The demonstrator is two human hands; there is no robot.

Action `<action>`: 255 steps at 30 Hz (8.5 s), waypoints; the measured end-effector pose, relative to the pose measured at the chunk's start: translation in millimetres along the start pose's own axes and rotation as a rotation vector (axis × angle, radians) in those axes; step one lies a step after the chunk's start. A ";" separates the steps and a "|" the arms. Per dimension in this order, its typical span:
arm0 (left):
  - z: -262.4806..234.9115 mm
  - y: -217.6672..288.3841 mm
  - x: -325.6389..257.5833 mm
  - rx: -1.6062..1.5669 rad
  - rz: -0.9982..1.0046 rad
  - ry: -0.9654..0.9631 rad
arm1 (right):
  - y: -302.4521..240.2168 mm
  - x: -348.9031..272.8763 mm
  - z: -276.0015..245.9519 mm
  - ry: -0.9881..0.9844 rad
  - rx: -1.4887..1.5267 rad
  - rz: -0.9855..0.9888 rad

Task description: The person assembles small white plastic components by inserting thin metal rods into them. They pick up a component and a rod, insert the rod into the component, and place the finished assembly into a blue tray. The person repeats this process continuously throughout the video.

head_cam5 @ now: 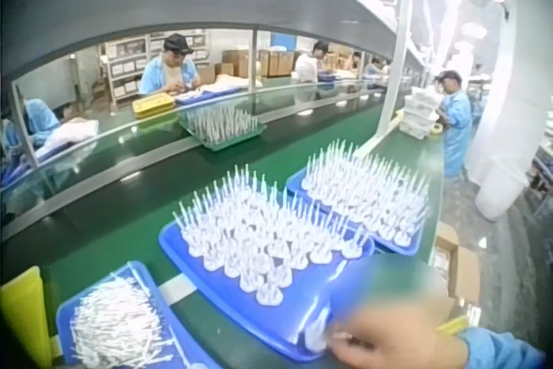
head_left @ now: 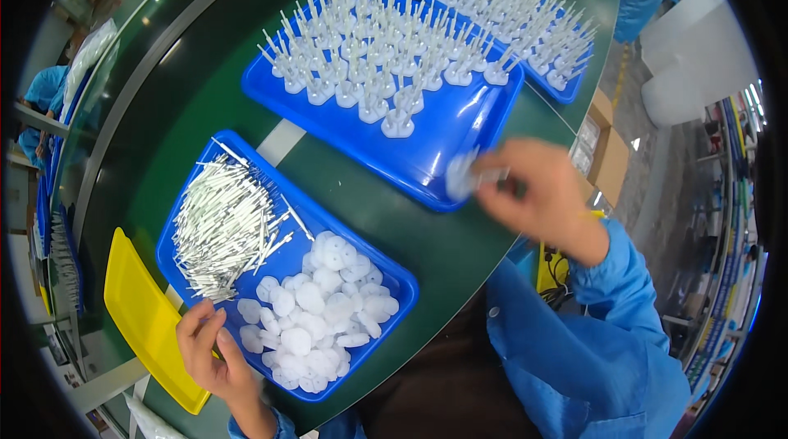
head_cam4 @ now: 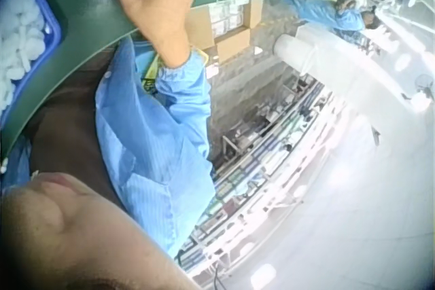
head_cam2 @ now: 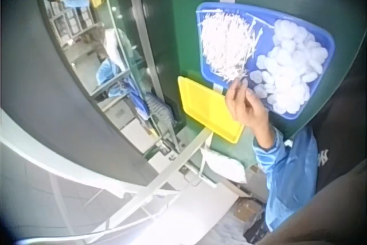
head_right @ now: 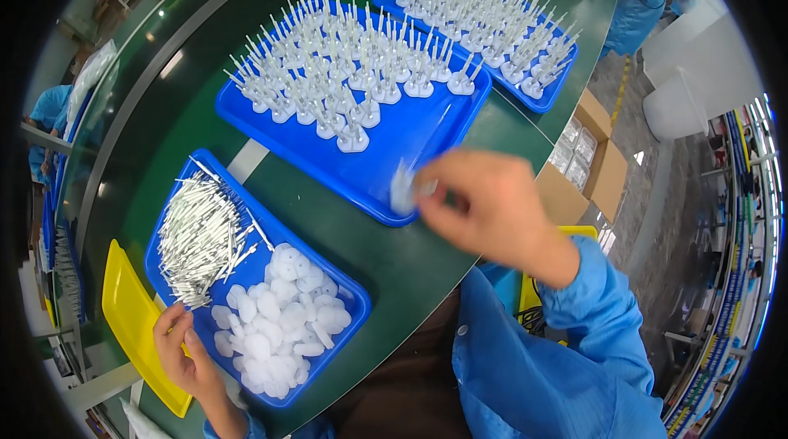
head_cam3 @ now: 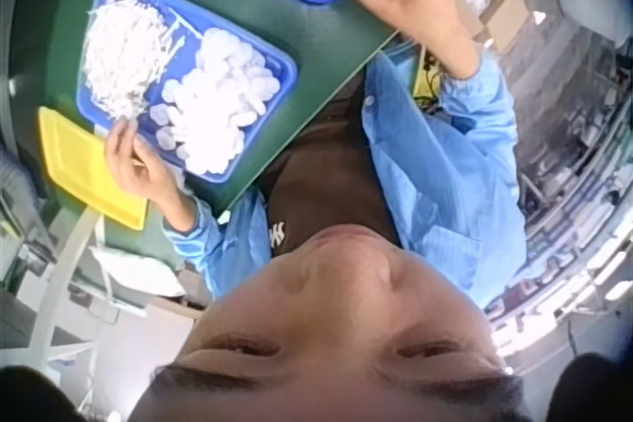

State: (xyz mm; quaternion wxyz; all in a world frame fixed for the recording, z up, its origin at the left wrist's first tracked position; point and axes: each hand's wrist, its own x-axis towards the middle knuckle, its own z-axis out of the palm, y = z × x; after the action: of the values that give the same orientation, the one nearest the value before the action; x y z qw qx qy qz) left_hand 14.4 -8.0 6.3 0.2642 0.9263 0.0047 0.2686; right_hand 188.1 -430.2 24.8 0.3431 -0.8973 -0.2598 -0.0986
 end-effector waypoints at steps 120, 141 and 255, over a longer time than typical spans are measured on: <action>39.5 -3.9 25.3 -0.399 -0.243 0.097 | -143.4 90.7 173.2 -0.111 0.125 -0.530; 32.0 1.2 23.2 -0.301 -0.289 -0.020 | -143.0 89.9 179.7 0.009 -0.024 -0.749; 40.4 -6.8 27.2 -0.653 -0.378 0.024 | -135.1 86.9 162.4 -0.389 0.387 -0.263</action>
State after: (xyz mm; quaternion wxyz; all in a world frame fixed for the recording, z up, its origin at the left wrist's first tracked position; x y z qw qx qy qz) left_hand 58.8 -17.8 -12.5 0.5903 0.7730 0.0926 0.2134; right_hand 189.3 -202.3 10.9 0.4357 -0.7758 -0.4488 0.0829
